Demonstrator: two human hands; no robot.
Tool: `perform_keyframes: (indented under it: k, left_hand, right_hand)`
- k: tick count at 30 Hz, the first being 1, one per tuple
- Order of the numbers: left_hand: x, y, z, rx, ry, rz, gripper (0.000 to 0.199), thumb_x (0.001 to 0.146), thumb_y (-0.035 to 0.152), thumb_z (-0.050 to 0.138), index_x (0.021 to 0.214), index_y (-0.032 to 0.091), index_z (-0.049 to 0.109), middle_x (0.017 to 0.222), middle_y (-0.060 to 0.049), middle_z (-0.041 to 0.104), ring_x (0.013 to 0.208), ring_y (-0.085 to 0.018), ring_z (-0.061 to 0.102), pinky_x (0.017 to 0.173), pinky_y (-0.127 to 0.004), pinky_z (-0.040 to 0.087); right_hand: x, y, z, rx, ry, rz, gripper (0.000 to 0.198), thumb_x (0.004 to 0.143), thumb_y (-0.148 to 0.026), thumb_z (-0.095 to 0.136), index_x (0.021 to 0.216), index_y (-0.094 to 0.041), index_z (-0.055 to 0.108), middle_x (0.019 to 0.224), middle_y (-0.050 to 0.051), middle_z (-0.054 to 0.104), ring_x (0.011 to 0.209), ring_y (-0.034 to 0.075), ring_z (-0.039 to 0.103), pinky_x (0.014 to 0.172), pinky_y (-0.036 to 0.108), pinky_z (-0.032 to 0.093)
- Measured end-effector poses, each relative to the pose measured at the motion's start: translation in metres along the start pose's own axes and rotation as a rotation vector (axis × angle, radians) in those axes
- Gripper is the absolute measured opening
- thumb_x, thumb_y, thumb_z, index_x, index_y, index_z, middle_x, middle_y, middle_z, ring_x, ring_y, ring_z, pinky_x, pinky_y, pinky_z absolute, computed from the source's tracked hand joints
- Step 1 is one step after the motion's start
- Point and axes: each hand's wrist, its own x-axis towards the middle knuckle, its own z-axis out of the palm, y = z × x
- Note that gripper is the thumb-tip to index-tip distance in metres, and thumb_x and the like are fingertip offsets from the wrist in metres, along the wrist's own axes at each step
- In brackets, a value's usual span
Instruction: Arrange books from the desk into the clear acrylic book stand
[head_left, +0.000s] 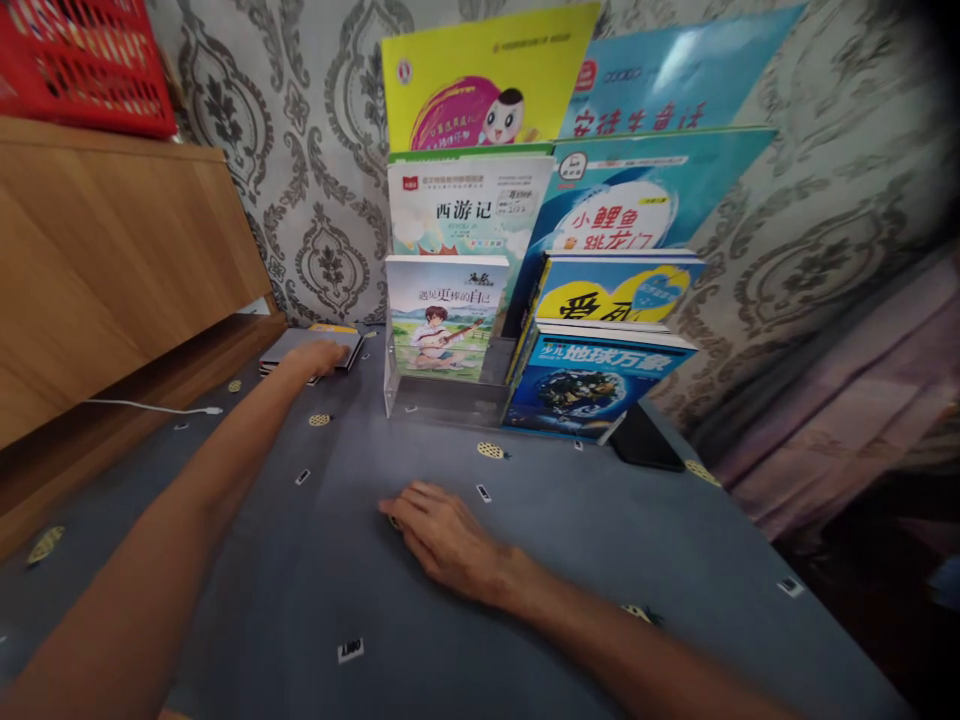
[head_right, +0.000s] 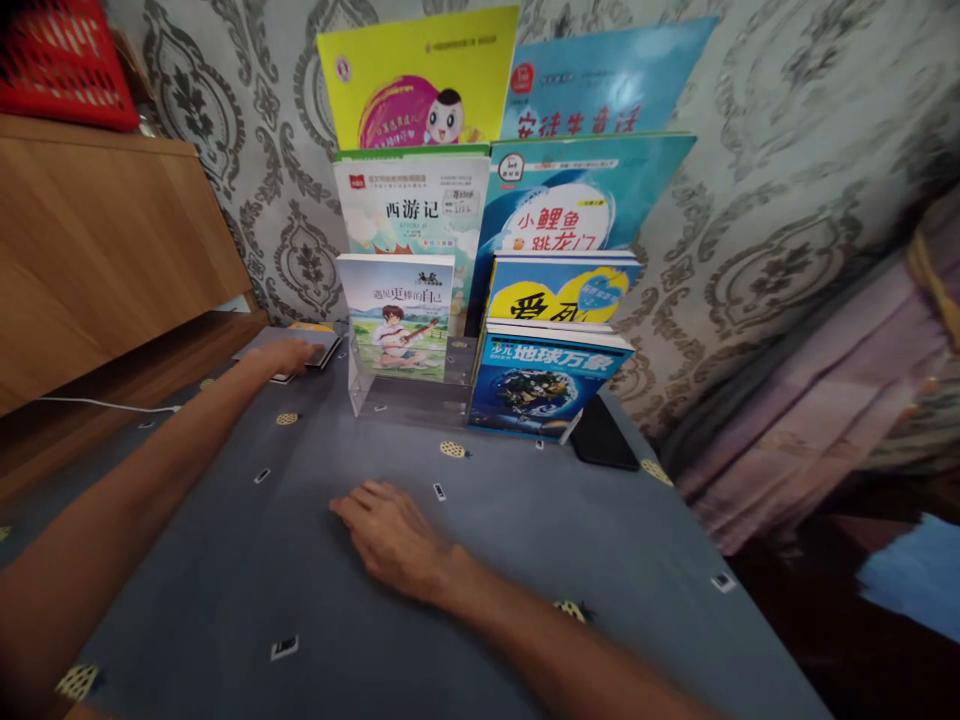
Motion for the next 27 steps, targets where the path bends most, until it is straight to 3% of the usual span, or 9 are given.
perform_keyframes:
  k: [4, 9, 16, 27]
  left_hand:
    - [0.004, 0.004, -0.003, 0.028, -0.046, 0.02, 0.053, 0.085, 0.017, 0.059, 0.138, 0.018, 0.056, 0.121, -0.018, 0.071, 0.111, -0.029, 0.068, 0.092, -0.033, 0.049]
    - [0.001, 0.004, -0.013, 0.051, -0.063, 0.041, 0.07, 0.081, 0.014, 0.061, 0.147, 0.034, 0.048, 0.128, -0.009, 0.069, 0.114, -0.027, 0.066, 0.093, -0.031, 0.048]
    - [-0.015, 0.002, -0.013, 0.08, -0.012, 0.017, 0.07, 0.087, 0.015, 0.055, 0.153, 0.031, 0.038, 0.125, -0.012, 0.069, 0.114, -0.028, 0.065, 0.094, -0.035, 0.047]
    - [-0.03, 0.012, 0.0, 0.061, 0.082, -0.02, 0.055, 0.094, 0.016, 0.046, 0.147, 0.029, 0.044, 0.122, -0.013, 0.066, 0.105, -0.027, 0.067, 0.09, -0.034, 0.048]
  right_hand:
    - [0.0, 0.0, -0.001, 0.011, -0.015, 0.007, 0.031, 0.096, -0.008, 0.048, 0.124, -0.012, 0.06, 0.099, 0.009, 0.071, 0.09, 0.021, 0.062, 0.083, 0.034, 0.053]
    - [-0.001, 0.0, -0.001, 0.011, -0.012, 0.016, 0.029, 0.097, -0.01, 0.047, 0.122, -0.013, 0.061, 0.098, 0.009, 0.071, 0.091, 0.021, 0.062, 0.084, 0.034, 0.052]
    - [-0.001, 0.002, -0.001, 0.02, -0.026, 0.007, 0.029, 0.096, -0.009, 0.048, 0.121, -0.012, 0.061, 0.099, 0.01, 0.071, 0.09, 0.022, 0.061, 0.085, 0.035, 0.052]
    - [-0.001, 0.003, 0.002, 0.023, -0.033, 0.013, 0.027, 0.096, -0.009, 0.049, 0.12, -0.014, 0.06, 0.098, 0.009, 0.07, 0.091, 0.022, 0.061, 0.084, 0.035, 0.051]
